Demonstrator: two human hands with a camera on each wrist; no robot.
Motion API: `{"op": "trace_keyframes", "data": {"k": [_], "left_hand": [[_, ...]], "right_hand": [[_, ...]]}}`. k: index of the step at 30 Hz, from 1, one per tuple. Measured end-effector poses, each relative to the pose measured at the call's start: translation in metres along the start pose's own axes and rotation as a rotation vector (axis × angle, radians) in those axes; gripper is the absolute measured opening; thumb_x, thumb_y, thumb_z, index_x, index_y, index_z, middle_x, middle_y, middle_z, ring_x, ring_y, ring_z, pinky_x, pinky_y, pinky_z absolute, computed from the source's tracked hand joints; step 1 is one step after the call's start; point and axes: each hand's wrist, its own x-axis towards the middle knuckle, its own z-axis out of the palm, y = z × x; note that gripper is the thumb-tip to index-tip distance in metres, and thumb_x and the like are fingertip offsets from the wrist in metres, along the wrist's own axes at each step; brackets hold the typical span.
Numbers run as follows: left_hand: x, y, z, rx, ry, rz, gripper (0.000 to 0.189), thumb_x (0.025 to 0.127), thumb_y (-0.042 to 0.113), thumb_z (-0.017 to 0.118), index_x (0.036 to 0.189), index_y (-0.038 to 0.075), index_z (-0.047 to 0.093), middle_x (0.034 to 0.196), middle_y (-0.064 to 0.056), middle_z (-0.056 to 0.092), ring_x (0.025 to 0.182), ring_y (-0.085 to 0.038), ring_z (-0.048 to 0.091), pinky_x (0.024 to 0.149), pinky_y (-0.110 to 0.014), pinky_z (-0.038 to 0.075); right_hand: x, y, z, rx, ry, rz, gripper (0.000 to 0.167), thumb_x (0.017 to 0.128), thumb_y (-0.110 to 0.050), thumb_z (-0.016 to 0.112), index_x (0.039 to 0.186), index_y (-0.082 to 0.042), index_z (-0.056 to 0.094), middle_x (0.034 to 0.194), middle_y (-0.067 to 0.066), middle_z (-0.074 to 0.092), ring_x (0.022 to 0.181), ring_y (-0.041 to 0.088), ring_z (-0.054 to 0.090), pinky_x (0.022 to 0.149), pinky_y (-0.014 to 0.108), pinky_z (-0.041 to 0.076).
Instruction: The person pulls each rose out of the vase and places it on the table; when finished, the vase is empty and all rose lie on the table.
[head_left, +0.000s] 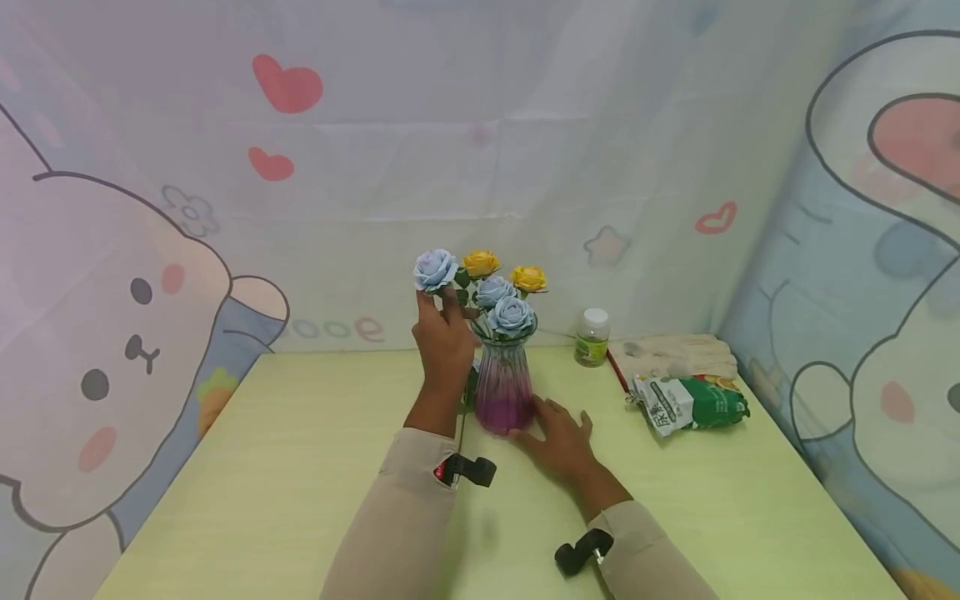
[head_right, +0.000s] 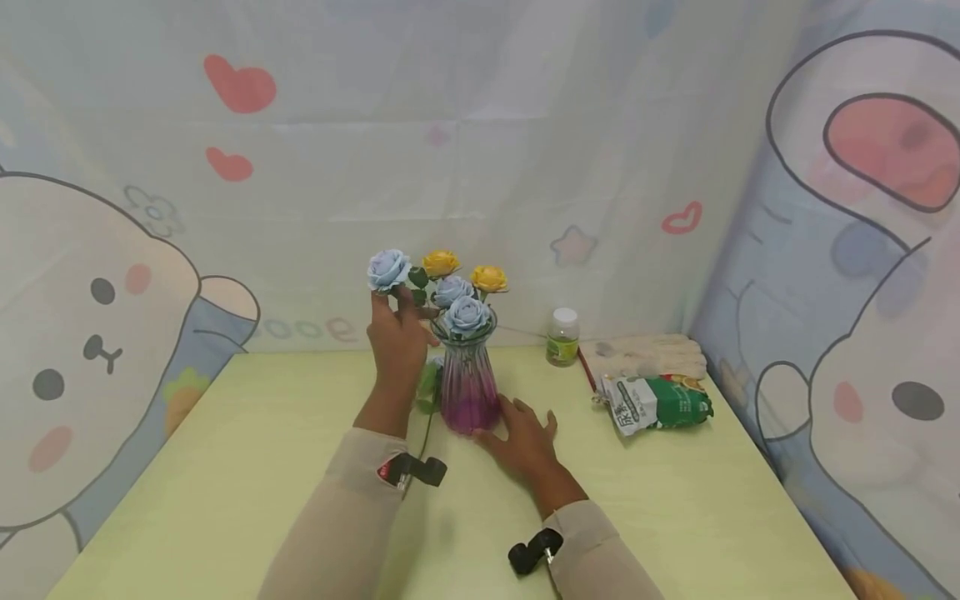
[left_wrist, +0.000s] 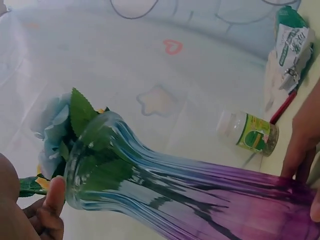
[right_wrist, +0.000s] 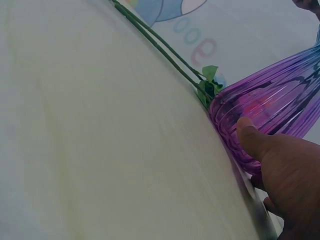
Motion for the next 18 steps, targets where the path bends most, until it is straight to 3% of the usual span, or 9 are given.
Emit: {"op": "trace_keyframes", "data": {"k": [4, 9, 12, 14, 18], "left_hand": [[0.003, 0.004, -0.002, -0.099, -0.012, -0.084, 0.044, 0.117, 0.05, 0.047, 0.136, 0.011, 0.056, 0.095, -0.017, 0.081, 0.058, -0.019, 0.072, 0.051, -0.025, 0.046], [0.002, 0.004, -0.007, -0.273, -0.049, -0.203, 0.055, 0.114, 0.048, 0.058, 0.098, -0.002, 0.073, 0.099, -0.018, 0.082, 0.071, -0.018, 0.074, 0.062, -0.026, 0.054], [0.001, 0.002, -0.012, -0.308, -0.093, -0.254, 0.053, 0.111, 0.043, 0.065, 0.095, -0.005, 0.081, 0.094, -0.012, 0.081, 0.085, -0.019, 0.069, 0.076, -0.031, 0.052], [0.0, 0.001, -0.014, -0.317, -0.123, -0.275, 0.048, 0.11, 0.039, 0.069, 0.1, -0.006, 0.082, 0.1, -0.008, 0.079, 0.101, -0.02, 0.067, 0.09, -0.038, 0.051], [-0.002, -0.003, -0.016, -0.33, -0.176, -0.248, 0.032, 0.11, 0.025, 0.07, 0.114, -0.005, 0.08, 0.118, -0.013, 0.077, 0.123, -0.026, 0.064, 0.11, -0.048, 0.047]], "right_hand": [[-0.001, -0.001, -0.001, 0.001, -0.002, 0.0, 0.085, 0.101, -0.065, 0.068, 0.167, -0.015, 0.047, 0.164, 0.012, 0.058, 0.159, 0.037, 0.046, 0.127, 0.081, 0.009], [-0.001, -0.003, -0.002, 0.004, -0.004, 0.006, 0.085, 0.102, -0.064, 0.068, 0.167, -0.015, 0.047, 0.164, 0.012, 0.058, 0.159, 0.037, 0.046, 0.128, 0.081, 0.009], [-0.001, -0.003, -0.002, 0.005, -0.002, 0.008, 0.084, 0.102, -0.064, 0.068, 0.167, -0.014, 0.047, 0.164, 0.013, 0.058, 0.159, 0.037, 0.046, 0.128, 0.081, 0.009], [-0.001, -0.003, -0.002, 0.002, -0.006, 0.011, 0.085, 0.102, -0.064, 0.067, 0.167, -0.014, 0.047, 0.164, 0.013, 0.058, 0.16, 0.037, 0.045, 0.128, 0.081, 0.009], [0.0, -0.003, -0.001, 0.003, -0.011, 0.015, 0.085, 0.102, -0.065, 0.067, 0.167, -0.014, 0.047, 0.164, 0.014, 0.057, 0.16, 0.038, 0.045, 0.128, 0.081, 0.009]]}}
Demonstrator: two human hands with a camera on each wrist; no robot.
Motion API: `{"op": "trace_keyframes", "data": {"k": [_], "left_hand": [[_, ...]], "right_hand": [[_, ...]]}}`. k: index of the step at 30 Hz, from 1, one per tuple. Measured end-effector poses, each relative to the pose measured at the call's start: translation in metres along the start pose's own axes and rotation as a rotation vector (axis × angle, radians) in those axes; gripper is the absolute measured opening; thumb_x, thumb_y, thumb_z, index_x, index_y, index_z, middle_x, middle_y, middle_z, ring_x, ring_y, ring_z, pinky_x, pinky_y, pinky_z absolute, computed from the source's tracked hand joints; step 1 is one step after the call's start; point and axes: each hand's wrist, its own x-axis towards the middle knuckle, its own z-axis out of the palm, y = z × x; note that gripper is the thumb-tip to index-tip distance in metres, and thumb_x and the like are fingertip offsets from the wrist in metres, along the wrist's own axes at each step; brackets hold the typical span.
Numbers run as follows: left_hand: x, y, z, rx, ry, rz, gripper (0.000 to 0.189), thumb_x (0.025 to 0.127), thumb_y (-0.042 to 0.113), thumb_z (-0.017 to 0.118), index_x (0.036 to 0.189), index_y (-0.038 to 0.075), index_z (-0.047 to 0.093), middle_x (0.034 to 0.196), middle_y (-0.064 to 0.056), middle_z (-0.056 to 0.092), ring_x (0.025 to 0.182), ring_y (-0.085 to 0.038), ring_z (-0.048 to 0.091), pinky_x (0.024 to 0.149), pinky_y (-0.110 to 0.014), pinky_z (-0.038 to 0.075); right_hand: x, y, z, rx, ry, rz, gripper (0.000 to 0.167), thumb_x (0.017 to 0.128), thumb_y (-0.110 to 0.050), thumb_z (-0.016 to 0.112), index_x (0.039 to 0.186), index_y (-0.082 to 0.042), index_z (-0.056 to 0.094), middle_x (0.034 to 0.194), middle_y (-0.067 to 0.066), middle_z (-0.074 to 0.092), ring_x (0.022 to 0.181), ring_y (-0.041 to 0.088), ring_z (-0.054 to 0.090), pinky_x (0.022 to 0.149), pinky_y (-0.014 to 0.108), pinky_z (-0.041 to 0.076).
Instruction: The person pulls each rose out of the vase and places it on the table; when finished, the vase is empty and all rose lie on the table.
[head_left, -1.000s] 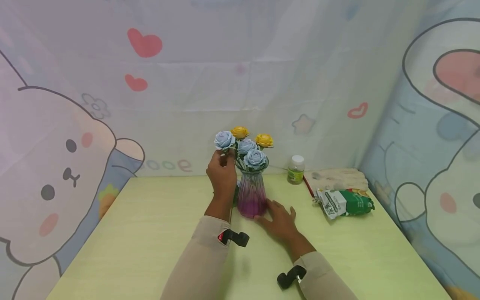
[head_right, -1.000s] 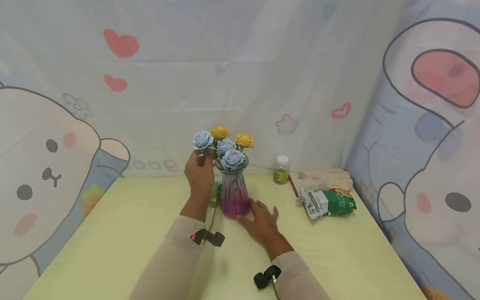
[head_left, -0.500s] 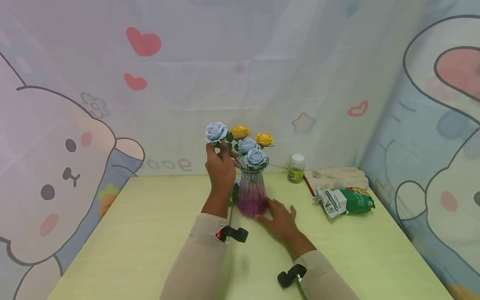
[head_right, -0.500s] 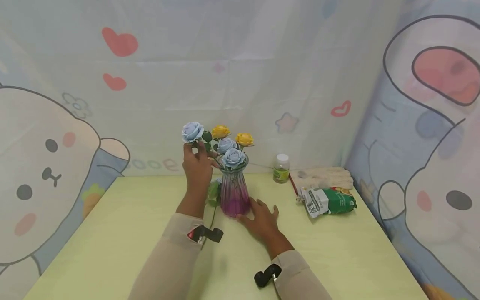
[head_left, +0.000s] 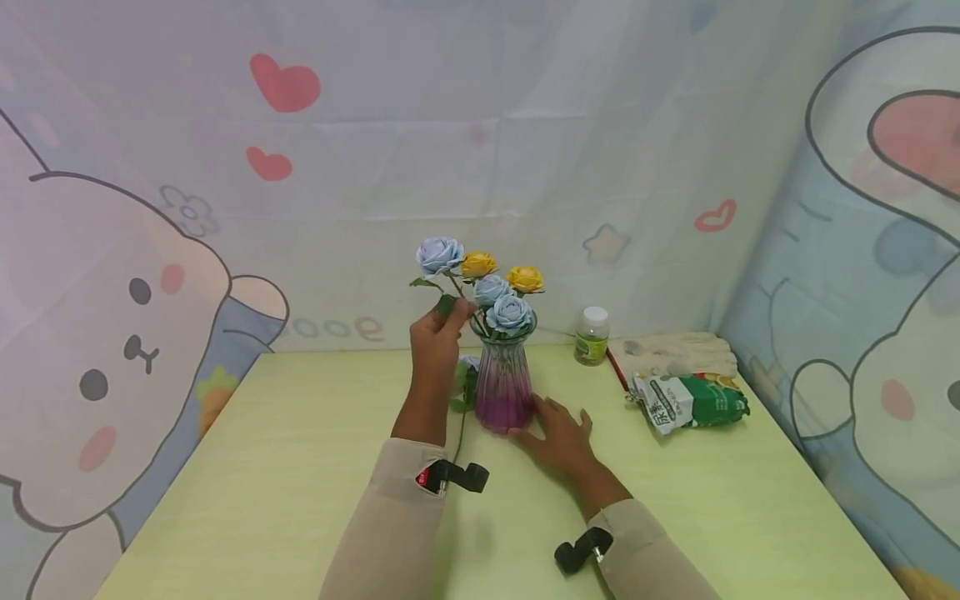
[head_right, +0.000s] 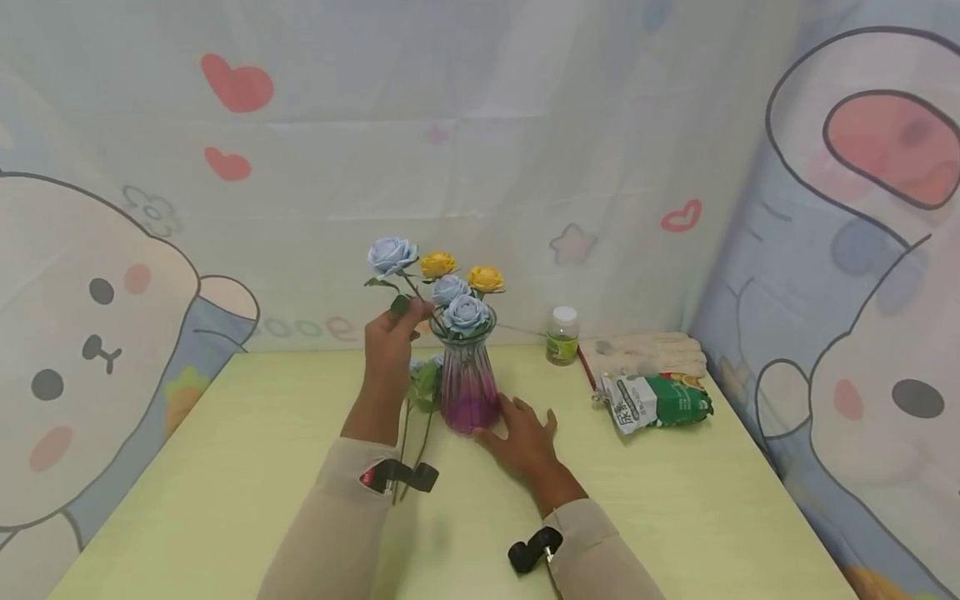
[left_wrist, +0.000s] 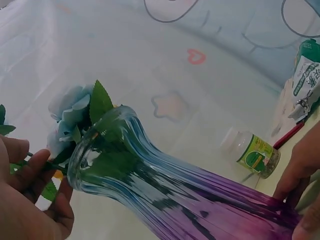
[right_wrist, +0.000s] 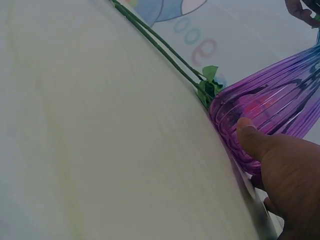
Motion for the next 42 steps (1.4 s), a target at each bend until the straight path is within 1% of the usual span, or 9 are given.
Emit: {"op": "trace_keyframes", "data": {"k": [4, 9, 15, 23, 29, 32, 35, 38, 42], "left_hand": [[-0.001, -0.005, -0.001, -0.023, -0.026, 0.063, 0.019, 0.108, 0.004, 0.067, 0.121, -0.004, 0.078, 0.127, -0.016, 0.075, 0.129, -0.029, 0.069, 0.12, -0.046, 0.05], [-0.001, -0.01, 0.002, -0.086, 0.045, 0.164, 0.021, 0.099, -0.012, 0.072, 0.119, -0.011, 0.077, 0.112, -0.008, 0.076, 0.109, -0.017, 0.079, 0.106, -0.034, 0.062], [0.003, -0.017, 0.01, -0.237, 0.151, 0.254, 0.017, 0.091, -0.016, 0.079, 0.107, -0.019, 0.075, 0.095, 0.005, 0.074, 0.093, -0.012, 0.078, 0.092, -0.027, 0.066], [0.005, -0.003, 0.002, -0.346, 0.223, 0.323, 0.013, 0.093, -0.012, 0.079, 0.105, -0.009, 0.082, 0.11, -0.005, 0.085, 0.108, -0.013, 0.08, 0.1, -0.029, 0.063], [0.009, 0.002, -0.01, -0.467, 0.299, 0.229, 0.023, 0.094, -0.012, 0.078, 0.097, 0.009, 0.089, 0.099, 0.001, 0.083, 0.098, -0.015, 0.081, 0.111, -0.035, 0.059], [0.009, 0.001, -0.016, -0.514, 0.339, 0.147, 0.023, 0.095, -0.009, 0.079, 0.094, 0.012, 0.089, 0.101, 0.001, 0.08, 0.102, -0.017, 0.08, 0.129, -0.04, 0.043], [0.01, 0.0, -0.022, -0.538, 0.374, 0.099, 0.022, 0.096, -0.006, 0.08, 0.093, 0.014, 0.088, 0.105, -0.001, 0.079, 0.108, -0.019, 0.079, 0.139, -0.045, 0.024], [0.01, 0.002, -0.026, -0.553, 0.403, 0.095, 0.022, 0.096, -0.005, 0.08, 0.093, 0.015, 0.087, 0.106, -0.002, 0.079, 0.108, -0.021, 0.079, 0.14, -0.049, 0.016], [0.011, 0.006, -0.033, -0.565, 0.428, 0.123, 0.021, 0.095, -0.006, 0.081, 0.091, 0.014, 0.087, 0.102, -0.002, 0.08, 0.103, -0.02, 0.08, 0.139, -0.049, 0.019]], "right_hand": [[0.0, 0.0, -0.001, 0.008, 0.005, -0.004, 0.084, 0.102, -0.063, 0.068, 0.166, -0.013, 0.047, 0.164, 0.014, 0.058, 0.16, 0.038, 0.045, 0.127, 0.082, 0.008], [0.0, 0.0, -0.001, 0.007, 0.006, -0.012, 0.085, 0.102, -0.064, 0.068, 0.166, -0.013, 0.047, 0.163, 0.013, 0.058, 0.16, 0.038, 0.045, 0.127, 0.082, 0.009], [-0.003, 0.002, 0.001, -0.009, 0.0, -0.004, 0.085, 0.102, -0.064, 0.067, 0.167, -0.013, 0.046, 0.164, 0.014, 0.057, 0.16, 0.038, 0.045, 0.128, 0.081, 0.009], [-0.004, -0.001, 0.0, -0.008, 0.0, -0.016, 0.085, 0.102, -0.064, 0.067, 0.167, -0.012, 0.046, 0.163, 0.014, 0.058, 0.16, 0.038, 0.045, 0.127, 0.082, 0.009], [-0.002, 0.0, -0.001, -0.019, 0.001, -0.011, 0.086, 0.102, -0.065, 0.066, 0.167, -0.012, 0.046, 0.164, 0.014, 0.058, 0.159, 0.039, 0.045, 0.127, 0.082, 0.01], [-0.001, 0.002, 0.001, -0.025, 0.003, -0.013, 0.086, 0.102, -0.065, 0.067, 0.167, -0.013, 0.046, 0.164, 0.012, 0.057, 0.16, 0.038, 0.045, 0.128, 0.081, 0.01], [0.0, 0.004, 0.003, -0.03, 0.005, -0.02, 0.086, 0.102, -0.066, 0.066, 0.167, -0.014, 0.046, 0.164, 0.011, 0.058, 0.16, 0.037, 0.045, 0.128, 0.081, 0.01], [0.001, 0.004, 0.003, -0.035, 0.003, -0.029, 0.086, 0.102, -0.067, 0.065, 0.167, -0.014, 0.046, 0.163, 0.01, 0.059, 0.159, 0.037, 0.046, 0.127, 0.082, 0.01], [0.0, 0.004, 0.002, -0.031, 0.001, -0.026, 0.086, 0.101, -0.066, 0.066, 0.167, -0.015, 0.046, 0.163, 0.011, 0.06, 0.159, 0.037, 0.046, 0.127, 0.082, 0.011]]}}
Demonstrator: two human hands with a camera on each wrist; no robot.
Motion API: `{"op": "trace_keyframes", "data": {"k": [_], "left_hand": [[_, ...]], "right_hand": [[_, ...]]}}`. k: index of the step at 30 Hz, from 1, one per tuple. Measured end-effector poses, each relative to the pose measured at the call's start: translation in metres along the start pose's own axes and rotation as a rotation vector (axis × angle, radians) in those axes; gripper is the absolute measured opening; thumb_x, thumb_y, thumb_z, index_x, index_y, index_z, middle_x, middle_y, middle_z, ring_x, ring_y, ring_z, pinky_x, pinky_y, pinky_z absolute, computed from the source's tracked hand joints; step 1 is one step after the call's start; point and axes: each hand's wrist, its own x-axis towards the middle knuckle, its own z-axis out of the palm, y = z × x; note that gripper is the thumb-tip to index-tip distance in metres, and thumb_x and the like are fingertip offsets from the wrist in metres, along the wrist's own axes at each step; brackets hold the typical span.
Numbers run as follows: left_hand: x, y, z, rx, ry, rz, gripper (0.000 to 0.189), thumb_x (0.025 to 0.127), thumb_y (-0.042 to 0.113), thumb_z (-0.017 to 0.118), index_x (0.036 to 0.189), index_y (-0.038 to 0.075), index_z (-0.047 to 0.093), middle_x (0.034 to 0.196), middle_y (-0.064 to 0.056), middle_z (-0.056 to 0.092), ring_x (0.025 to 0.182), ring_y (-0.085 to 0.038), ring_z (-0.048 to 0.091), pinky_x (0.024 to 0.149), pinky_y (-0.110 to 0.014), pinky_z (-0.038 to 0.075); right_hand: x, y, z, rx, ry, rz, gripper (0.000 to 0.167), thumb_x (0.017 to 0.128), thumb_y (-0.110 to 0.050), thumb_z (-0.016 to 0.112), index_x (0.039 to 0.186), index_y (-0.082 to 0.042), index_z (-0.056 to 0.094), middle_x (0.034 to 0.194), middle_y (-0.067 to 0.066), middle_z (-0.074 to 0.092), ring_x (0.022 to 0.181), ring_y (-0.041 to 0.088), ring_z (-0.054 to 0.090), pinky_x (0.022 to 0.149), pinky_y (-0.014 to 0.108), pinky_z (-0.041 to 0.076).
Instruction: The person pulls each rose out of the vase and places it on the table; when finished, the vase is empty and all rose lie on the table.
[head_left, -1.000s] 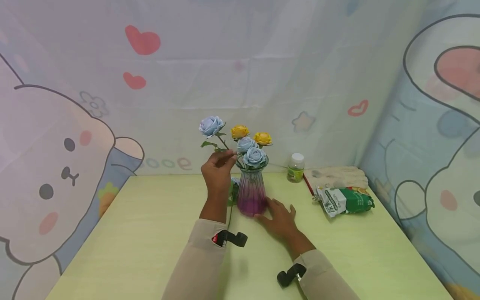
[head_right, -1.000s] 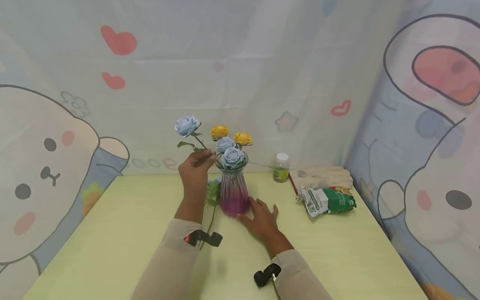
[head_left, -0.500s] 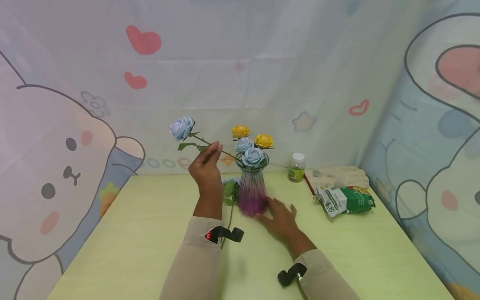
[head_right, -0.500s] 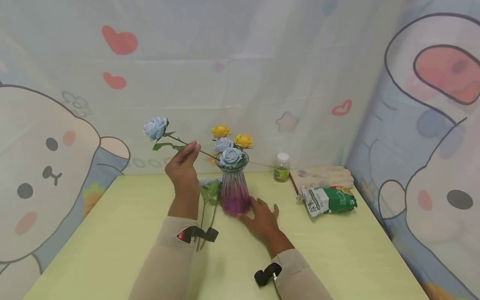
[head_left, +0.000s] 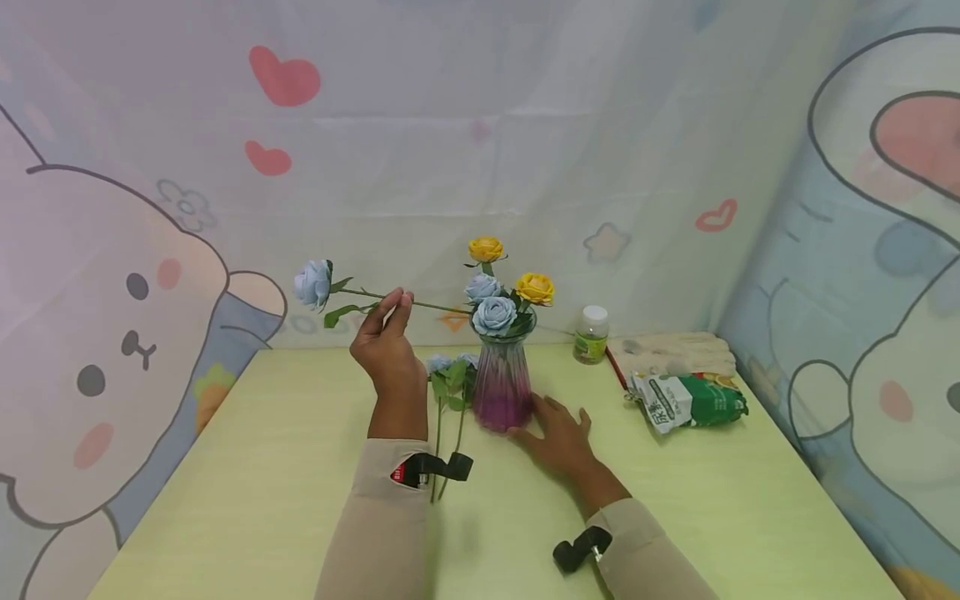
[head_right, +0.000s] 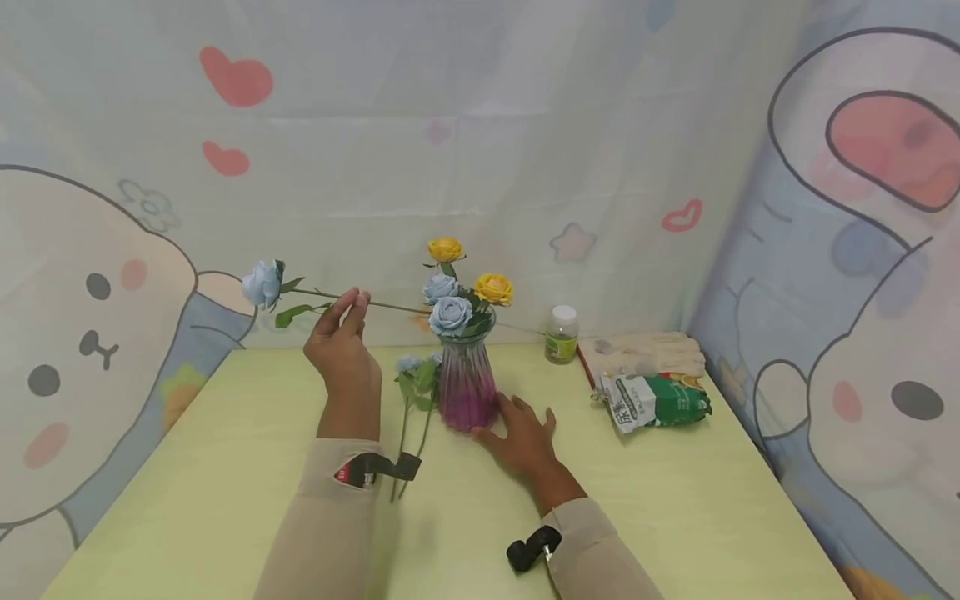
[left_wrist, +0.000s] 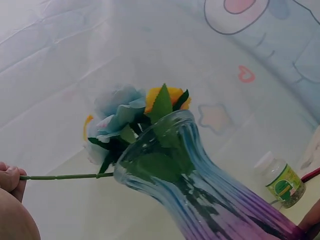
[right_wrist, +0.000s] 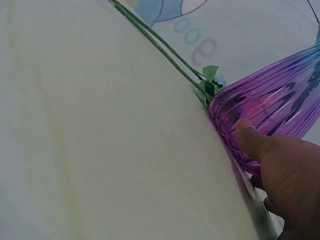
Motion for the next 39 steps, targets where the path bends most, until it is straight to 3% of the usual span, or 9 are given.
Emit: {"op": "trace_keyframes", "data": {"k": [5, 8, 16, 22, 26, 33, 36, 39], "left_hand": [[0.004, 0.009, -0.005, -0.017, 0.017, 0.047, 0.02, 0.095, -0.007, 0.08, 0.091, 0.011, 0.087, 0.096, -0.003, 0.081, 0.097, -0.019, 0.081, 0.131, -0.043, 0.038], [0.006, 0.013, -0.01, -0.02, 0.042, 0.043, 0.019, 0.095, -0.007, 0.08, 0.092, 0.01, 0.087, 0.096, -0.004, 0.081, 0.097, -0.019, 0.081, 0.121, -0.04, 0.046], [0.016, 0.012, -0.03, -0.064, 0.13, -0.064, 0.008, 0.096, 0.002, 0.082, 0.099, 0.008, 0.086, 0.101, -0.002, 0.082, 0.103, -0.018, 0.079, 0.087, -0.03, 0.046], [0.024, 0.013, -0.047, -0.136, 0.163, -0.134, 0.008, 0.096, 0.003, 0.082, 0.104, 0.005, 0.083, 0.104, -0.003, 0.08, 0.105, -0.018, 0.075, 0.085, -0.029, 0.041], [0.027, 0.012, -0.055, -0.102, 0.159, -0.167, 0.007, 0.096, 0.002, 0.083, 0.102, 0.006, 0.083, 0.105, -0.005, 0.082, 0.101, -0.016, 0.077, 0.082, -0.028, 0.042], [0.032, 0.008, -0.078, 0.066, 0.049, -0.286, 0.011, 0.095, -0.001, 0.083, 0.095, 0.01, 0.085, 0.093, 0.002, 0.084, 0.09, -0.01, 0.079, 0.078, -0.026, 0.041], [0.034, 0.005, -0.09, 0.203, -0.06, -0.342, 0.016, 0.099, 0.0, 0.079, 0.098, 0.013, 0.086, 0.094, 0.006, 0.084, 0.092, -0.008, 0.079, 0.078, -0.024, 0.042], [0.037, 0.004, -0.104, 0.391, -0.193, -0.383, 0.017, 0.102, 0.002, 0.076, 0.104, 0.016, 0.086, 0.097, 0.011, 0.083, 0.097, -0.005, 0.078, 0.086, -0.024, 0.046]], "right_hand": [[-0.001, -0.002, -0.002, 0.005, -0.006, 0.006, 0.085, 0.102, -0.065, 0.066, 0.167, -0.014, 0.046, 0.164, 0.013, 0.058, 0.16, 0.038, 0.045, 0.127, 0.082, 0.009], [-0.001, -0.003, -0.004, 0.005, -0.015, 0.014, 0.085, 0.102, -0.064, 0.066, 0.168, -0.014, 0.045, 0.164, 0.014, 0.057, 0.16, 0.038, 0.045, 0.128, 0.081, 0.009], [0.0, -0.001, -0.003, 0.008, -0.01, 0.022, 0.084, 0.102, -0.063, 0.068, 0.166, -0.012, 0.048, 0.163, 0.015, 0.058, 0.159, 0.039, 0.046, 0.127, 0.082, 0.01], [0.001, 0.0, 0.0, 0.003, -0.013, 0.019, 0.086, 0.101, -0.067, 0.066, 0.167, -0.014, 0.046, 0.163, 0.011, 0.059, 0.16, 0.038, 0.045, 0.128, 0.081, 0.009], [0.0, 0.0, -0.001, 0.004, -0.01, 0.017, 0.086, 0.102, -0.066, 0.066, 0.167, -0.014, 0.046, 0.163, 0.012, 0.059, 0.16, 0.038, 0.045, 0.128, 0.081, 0.009], [-0.002, -0.002, -0.002, 0.016, -0.016, 0.019, 0.086, 0.102, -0.065, 0.067, 0.167, -0.013, 0.046, 0.164, 0.014, 0.057, 0.16, 0.038, 0.044, 0.128, 0.081, 0.008], [-0.002, -0.002, -0.003, 0.014, -0.007, 0.016, 0.086, 0.102, -0.064, 0.067, 0.167, -0.013, 0.046, 0.164, 0.014, 0.058, 0.16, 0.038, 0.045, 0.128, 0.081, 0.008], [-0.002, -0.004, -0.004, 0.015, -0.009, 0.014, 0.085, 0.102, -0.063, 0.068, 0.167, -0.013, 0.046, 0.164, 0.013, 0.058, 0.16, 0.038, 0.044, 0.128, 0.081, 0.008]]}}
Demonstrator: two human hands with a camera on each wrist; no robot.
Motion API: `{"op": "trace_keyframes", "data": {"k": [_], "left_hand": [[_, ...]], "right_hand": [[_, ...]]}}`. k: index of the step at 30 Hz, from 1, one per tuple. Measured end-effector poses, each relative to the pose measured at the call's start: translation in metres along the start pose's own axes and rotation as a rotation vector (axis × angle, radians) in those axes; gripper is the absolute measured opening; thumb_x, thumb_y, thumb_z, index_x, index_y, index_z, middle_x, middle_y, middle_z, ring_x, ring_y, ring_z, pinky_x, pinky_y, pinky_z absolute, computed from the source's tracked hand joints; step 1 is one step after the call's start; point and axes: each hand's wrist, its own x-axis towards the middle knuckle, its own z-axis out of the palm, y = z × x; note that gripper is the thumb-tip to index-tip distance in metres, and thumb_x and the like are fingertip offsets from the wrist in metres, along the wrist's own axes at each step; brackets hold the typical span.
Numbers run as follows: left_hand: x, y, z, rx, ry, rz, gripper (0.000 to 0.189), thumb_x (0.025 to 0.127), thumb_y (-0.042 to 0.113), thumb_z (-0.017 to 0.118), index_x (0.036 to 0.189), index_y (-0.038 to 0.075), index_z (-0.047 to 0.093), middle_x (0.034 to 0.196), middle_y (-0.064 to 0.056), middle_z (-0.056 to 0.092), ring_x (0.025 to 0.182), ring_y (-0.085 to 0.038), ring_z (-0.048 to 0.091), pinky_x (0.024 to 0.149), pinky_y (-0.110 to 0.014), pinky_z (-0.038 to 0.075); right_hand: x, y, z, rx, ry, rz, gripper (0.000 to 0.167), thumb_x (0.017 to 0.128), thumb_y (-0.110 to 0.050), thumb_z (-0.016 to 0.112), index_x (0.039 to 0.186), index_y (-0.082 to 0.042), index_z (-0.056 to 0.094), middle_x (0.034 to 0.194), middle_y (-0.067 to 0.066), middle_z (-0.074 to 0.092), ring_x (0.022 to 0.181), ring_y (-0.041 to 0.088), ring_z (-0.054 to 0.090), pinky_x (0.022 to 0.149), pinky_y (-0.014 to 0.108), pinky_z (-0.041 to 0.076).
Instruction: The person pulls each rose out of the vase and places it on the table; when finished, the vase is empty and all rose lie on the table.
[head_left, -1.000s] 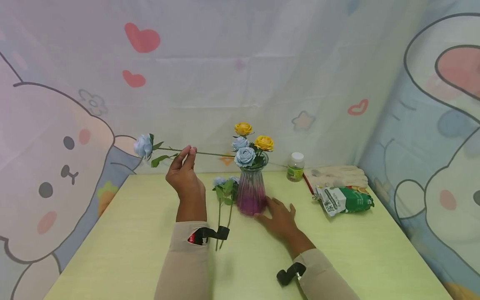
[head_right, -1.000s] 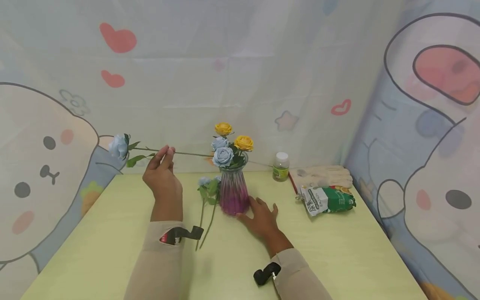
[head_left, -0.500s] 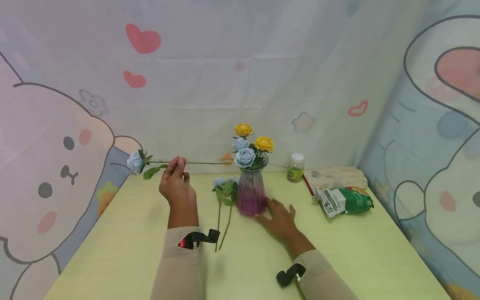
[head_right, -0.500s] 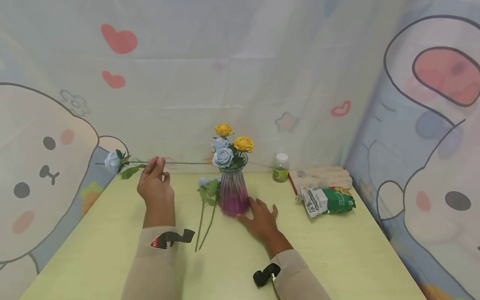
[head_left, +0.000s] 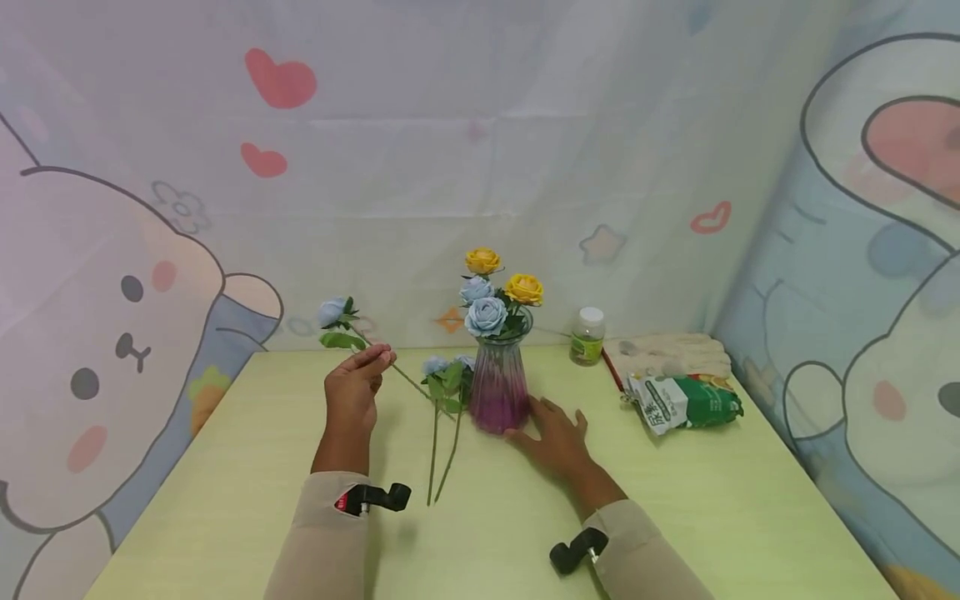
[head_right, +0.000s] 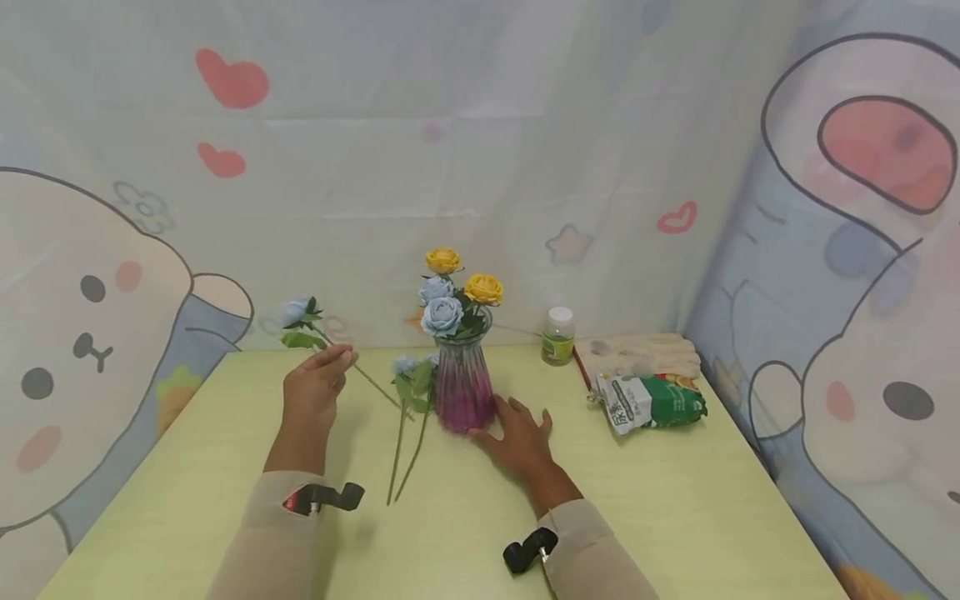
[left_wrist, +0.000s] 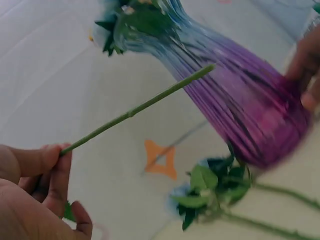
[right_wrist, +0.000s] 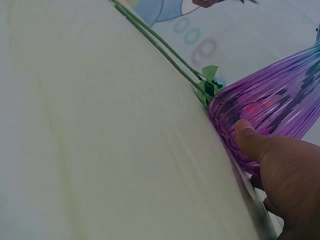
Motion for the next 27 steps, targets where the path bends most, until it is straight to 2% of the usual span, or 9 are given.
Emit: {"op": "trace_keyframes", "data": {"k": [4, 6, 8, 11, 14, 17, 20, 24, 27], "left_hand": [[0.002, -0.009, -0.017, 0.254, -0.133, -0.029, 0.02, 0.105, 0.005, 0.073, 0.123, 0.007, 0.081, 0.101, 0.013, 0.083, 0.099, -0.001, 0.078, 0.115, -0.036, 0.047], [0.004, -0.014, -0.025, 0.34, -0.191, -0.033, 0.025, 0.105, 0.006, 0.073, 0.129, 0.001, 0.078, 0.105, 0.012, 0.083, 0.099, -0.002, 0.079, 0.129, -0.047, 0.038], [0.006, -0.019, -0.032, 0.411, -0.243, -0.026, 0.027, 0.105, 0.007, 0.073, 0.131, -0.002, 0.076, 0.11, 0.008, 0.083, 0.097, -0.003, 0.08, 0.135, -0.056, 0.029], [0.008, -0.025, -0.042, 0.487, -0.303, -0.003, 0.023, 0.106, 0.007, 0.071, 0.126, -0.002, 0.078, 0.12, -0.001, 0.081, 0.096, -0.004, 0.079, 0.135, -0.061, 0.027], [0.01, -0.031, -0.047, 0.534, -0.355, 0.016, 0.022, 0.108, 0.007, 0.069, 0.125, -0.003, 0.078, 0.127, -0.009, 0.079, 0.097, -0.005, 0.079, 0.133, -0.062, 0.031], [0.012, -0.04, -0.051, 0.544, -0.38, 0.02, 0.023, 0.108, 0.007, 0.069, 0.125, -0.006, 0.077, 0.125, -0.01, 0.08, 0.099, -0.005, 0.079, 0.133, -0.06, 0.032], [0.016, -0.052, -0.055, 0.575, -0.376, 0.024, 0.022, 0.106, 0.007, 0.071, 0.124, -0.005, 0.078, 0.122, -0.005, 0.083, 0.106, -0.004, 0.078, 0.126, -0.047, 0.044], [0.02, -0.067, -0.061, 0.676, -0.367, 0.058, 0.021, 0.105, 0.008, 0.073, 0.123, -0.002, 0.08, 0.128, -0.007, 0.082, 0.125, -0.012, 0.073, 0.104, -0.024, 0.057], [0.021, -0.074, -0.064, 0.752, -0.378, 0.094, 0.022, 0.107, 0.01, 0.072, 0.126, 0.002, 0.08, 0.136, -0.013, 0.077, 0.133, -0.027, 0.069, 0.102, -0.026, 0.059]], "right_hand": [[-0.001, 0.0, 0.0, 0.001, 0.001, -0.003, 0.084, 0.102, -0.062, 0.068, 0.167, -0.013, 0.046, 0.163, 0.012, 0.059, 0.16, 0.038, 0.045, 0.128, 0.081, 0.009], [-0.001, 0.0, 0.0, 0.002, 0.0, -0.004, 0.084, 0.102, -0.062, 0.068, 0.167, -0.013, 0.046, 0.163, 0.012, 0.059, 0.16, 0.038, 0.044, 0.128, 0.081, 0.009], [-0.001, -0.001, -0.001, 0.001, -0.001, -0.004, 0.084, 0.102, -0.062, 0.068, 0.167, -0.013, 0.046, 0.163, 0.011, 0.059, 0.16, 0.038, 0.044, 0.128, 0.081, 0.009], [-0.001, -0.002, -0.002, 0.002, 0.006, -0.009, 0.083, 0.102, -0.061, 0.069, 0.166, -0.012, 0.048, 0.162, 0.012, 0.06, 0.159, 0.039, 0.046, 0.127, 0.082, 0.011], [-0.002, -0.003, -0.002, 0.002, 0.012, -0.016, 0.082, 0.102, -0.06, 0.07, 0.165, -0.011, 0.049, 0.161, 0.014, 0.061, 0.158, 0.04, 0.047, 0.125, 0.083, 0.012], [-0.001, -0.003, -0.003, -0.001, 0.004, -0.011, 0.082, 0.102, -0.06, 0.07, 0.166, -0.012, 0.048, 0.162, 0.013, 0.059, 0.158, 0.04, 0.046, 0.126, 0.082, 0.011], [-0.001, -0.002, -0.003, -0.003, 0.004, -0.009, 0.082, 0.102, -0.06, 0.07, 0.166, -0.012, 0.048, 0.163, 0.014, 0.059, 0.158, 0.04, 0.046, 0.127, 0.082, 0.011], [-0.001, -0.002, -0.002, -0.005, -0.006, 0.001, 0.084, 0.102, -0.062, 0.069, 0.167, -0.013, 0.047, 0.164, 0.014, 0.057, 0.159, 0.039, 0.045, 0.128, 0.082, 0.01], [-0.001, -0.001, -0.002, -0.006, -0.008, 0.006, 0.084, 0.102, -0.062, 0.069, 0.167, -0.013, 0.047, 0.165, 0.014, 0.057, 0.16, 0.038, 0.045, 0.128, 0.081, 0.009]]}}
